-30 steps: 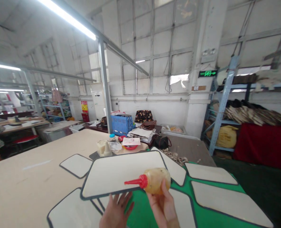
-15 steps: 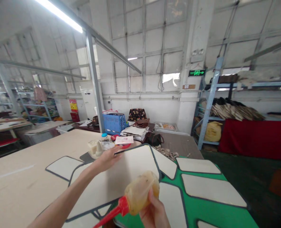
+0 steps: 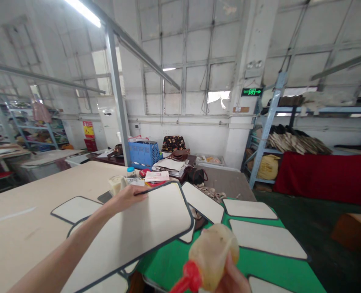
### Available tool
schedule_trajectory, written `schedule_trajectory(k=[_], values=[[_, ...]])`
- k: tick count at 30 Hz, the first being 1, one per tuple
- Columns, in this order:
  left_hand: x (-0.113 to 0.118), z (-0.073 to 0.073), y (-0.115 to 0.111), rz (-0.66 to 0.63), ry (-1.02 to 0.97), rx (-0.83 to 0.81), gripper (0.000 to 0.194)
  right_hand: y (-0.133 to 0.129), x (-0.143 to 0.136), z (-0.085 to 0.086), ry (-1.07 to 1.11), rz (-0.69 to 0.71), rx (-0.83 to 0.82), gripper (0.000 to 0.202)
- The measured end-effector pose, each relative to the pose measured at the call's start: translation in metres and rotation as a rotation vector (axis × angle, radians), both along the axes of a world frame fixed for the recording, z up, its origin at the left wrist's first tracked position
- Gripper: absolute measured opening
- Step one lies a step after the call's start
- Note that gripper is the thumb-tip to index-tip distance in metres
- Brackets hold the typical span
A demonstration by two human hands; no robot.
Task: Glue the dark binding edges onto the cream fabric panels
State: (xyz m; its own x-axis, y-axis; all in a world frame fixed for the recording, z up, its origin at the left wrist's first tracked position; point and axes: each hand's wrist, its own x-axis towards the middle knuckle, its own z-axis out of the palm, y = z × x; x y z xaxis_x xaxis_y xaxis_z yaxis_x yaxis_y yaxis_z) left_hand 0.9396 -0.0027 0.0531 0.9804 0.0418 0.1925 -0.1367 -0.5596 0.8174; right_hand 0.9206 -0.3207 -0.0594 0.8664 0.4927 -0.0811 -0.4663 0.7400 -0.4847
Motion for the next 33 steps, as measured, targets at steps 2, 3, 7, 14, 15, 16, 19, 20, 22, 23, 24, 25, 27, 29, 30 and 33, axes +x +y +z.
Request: schedule_trajectory(k=[2, 3, 7, 14, 15, 16, 19, 20, 22, 23, 24, 25, 27, 29, 30, 33], values=[[-0.009, -0.002, 0.006, -0.038, 0.013, 0.037, 0.029, -0.014, 0.016, 0.023, -0.088, -0.156, -0.027, 0.038], [-0.014, -0.004, 0.007, -0.066, 0.034, 0.043, 0.031, -0.019, 0.026, 0.036, -0.130, -0.223, -0.047, 0.039], [-0.033, -0.003, 0.003, -0.171, 0.155, 0.028, 0.035, -0.030, 0.062, 0.074, -0.337, -0.498, -0.113, 0.043], [-0.050, 0.019, -0.015, -0.310, 0.277, 0.008, 0.039, -0.031, 0.086, 0.085, -0.630, -0.417, -0.225, 0.033], [-0.051, 0.022, -0.016, -0.324, 0.291, 0.001, 0.041, -0.032, 0.087, 0.085, -0.640, -0.402, -0.231, 0.033], [-0.052, 0.024, -0.017, -0.336, 0.305, -0.012, 0.041, -0.032, 0.088, 0.085, -0.646, -0.388, -0.233, 0.033], [-0.055, 0.028, -0.020, -0.353, 0.337, -0.074, 0.040, -0.034, 0.089, 0.085, -0.658, -0.361, -0.234, 0.033], [-0.055, 0.028, -0.020, -0.350, 0.342, -0.093, 0.040, -0.034, 0.088, 0.085, -0.662, -0.354, -0.235, 0.033], [-0.057, 0.029, -0.021, -0.331, 0.356, -0.119, 0.039, -0.035, 0.085, 0.084, -0.672, -0.339, -0.240, 0.033], [-0.058, 0.030, -0.022, -0.320, 0.364, -0.127, 0.038, -0.035, 0.083, 0.084, -0.677, -0.332, -0.244, 0.033], [-0.059, 0.030, -0.022, -0.313, 0.371, -0.136, 0.037, -0.036, 0.081, 0.084, -0.681, -0.325, -0.249, 0.033], [-0.060, 0.031, -0.023, -0.312, 0.378, -0.149, 0.037, -0.036, 0.079, 0.083, -0.684, -0.319, -0.253, 0.034], [-0.063, 0.033, -0.024, -0.318, 0.385, -0.188, 0.036, -0.038, 0.077, 0.082, -0.687, -0.313, -0.261, 0.036], [-0.064, 0.035, -0.026, -0.307, 0.395, -0.234, 0.035, -0.040, 0.075, 0.082, -0.684, -0.305, -0.268, 0.036], [-0.065, 0.036, -0.027, -0.287, 0.399, -0.262, 0.034, -0.041, 0.075, 0.082, -0.681, -0.301, -0.272, 0.036], [-0.068, 0.038, -0.031, -0.215, 0.399, -0.345, 0.033, -0.042, 0.073, 0.081, -0.673, -0.297, -0.281, 0.040]])
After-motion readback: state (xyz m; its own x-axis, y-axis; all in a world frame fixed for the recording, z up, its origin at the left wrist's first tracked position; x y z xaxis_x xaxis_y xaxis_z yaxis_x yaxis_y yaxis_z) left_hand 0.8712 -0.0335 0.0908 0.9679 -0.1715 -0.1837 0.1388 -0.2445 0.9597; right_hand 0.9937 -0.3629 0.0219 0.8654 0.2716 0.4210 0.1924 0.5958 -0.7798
